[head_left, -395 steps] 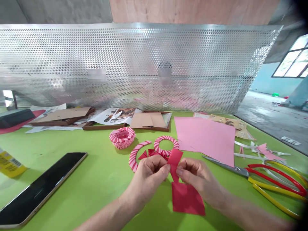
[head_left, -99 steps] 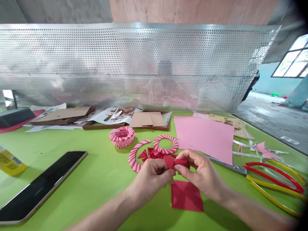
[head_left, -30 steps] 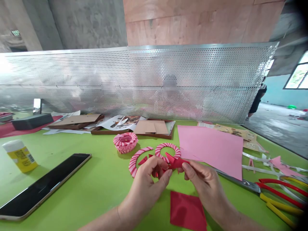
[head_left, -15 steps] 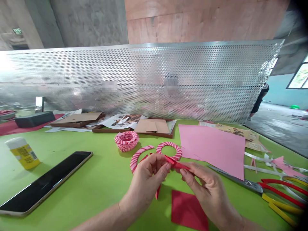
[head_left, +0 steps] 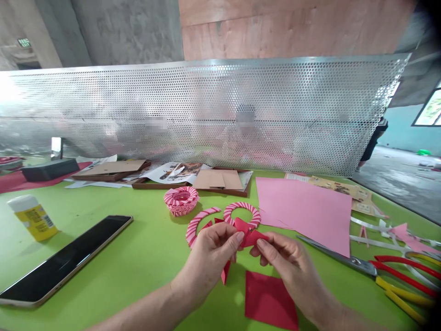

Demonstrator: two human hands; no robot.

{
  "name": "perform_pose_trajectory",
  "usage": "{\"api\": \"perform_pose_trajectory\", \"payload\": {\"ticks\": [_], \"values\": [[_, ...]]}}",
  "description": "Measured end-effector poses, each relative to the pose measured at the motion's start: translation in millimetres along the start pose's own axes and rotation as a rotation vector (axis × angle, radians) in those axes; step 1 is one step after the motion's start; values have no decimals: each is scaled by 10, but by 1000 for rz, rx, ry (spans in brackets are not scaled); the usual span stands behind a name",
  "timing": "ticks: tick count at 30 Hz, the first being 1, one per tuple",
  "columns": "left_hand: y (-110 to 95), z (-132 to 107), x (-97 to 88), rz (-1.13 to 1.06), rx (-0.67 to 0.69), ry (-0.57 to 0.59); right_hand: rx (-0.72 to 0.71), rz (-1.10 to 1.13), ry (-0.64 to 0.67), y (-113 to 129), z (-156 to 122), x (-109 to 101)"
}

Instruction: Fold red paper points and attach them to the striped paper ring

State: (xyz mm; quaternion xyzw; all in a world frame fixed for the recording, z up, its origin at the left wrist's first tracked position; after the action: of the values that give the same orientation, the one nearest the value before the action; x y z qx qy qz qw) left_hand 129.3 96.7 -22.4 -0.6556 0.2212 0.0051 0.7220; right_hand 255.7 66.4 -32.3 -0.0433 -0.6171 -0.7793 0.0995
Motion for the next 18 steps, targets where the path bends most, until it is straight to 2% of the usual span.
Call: {"api": "perform_pose_trajectory", "payload": {"ticks": [5, 9, 13, 18], "values": [[-5, -25, 22, -14, -8, 21, 13, -43, -2, 26, -2, 12], [-33, -15, 21, -97, 0, -4, -82, -96, -19, 85, -7, -9], [5, 0, 38, -130, -39, 16, -308, -247, -48, 188, 15, -85], [-13, -73, 113, -142, -8, 175, -641, -652, 35, 323, -18, -99]]}}
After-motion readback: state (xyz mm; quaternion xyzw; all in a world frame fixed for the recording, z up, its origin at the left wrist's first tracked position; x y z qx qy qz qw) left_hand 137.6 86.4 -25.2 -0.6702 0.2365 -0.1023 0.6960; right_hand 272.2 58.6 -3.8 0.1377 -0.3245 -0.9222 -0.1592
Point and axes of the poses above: each hand's wrist, its own z-axis towards the middle knuckle, its own x-axis out of the palm, y = z × x, the point moved 6 cm from there along z, towards the middle knuckle, and after that the axes turned 13 degrees about z, right-handed, at the moved point
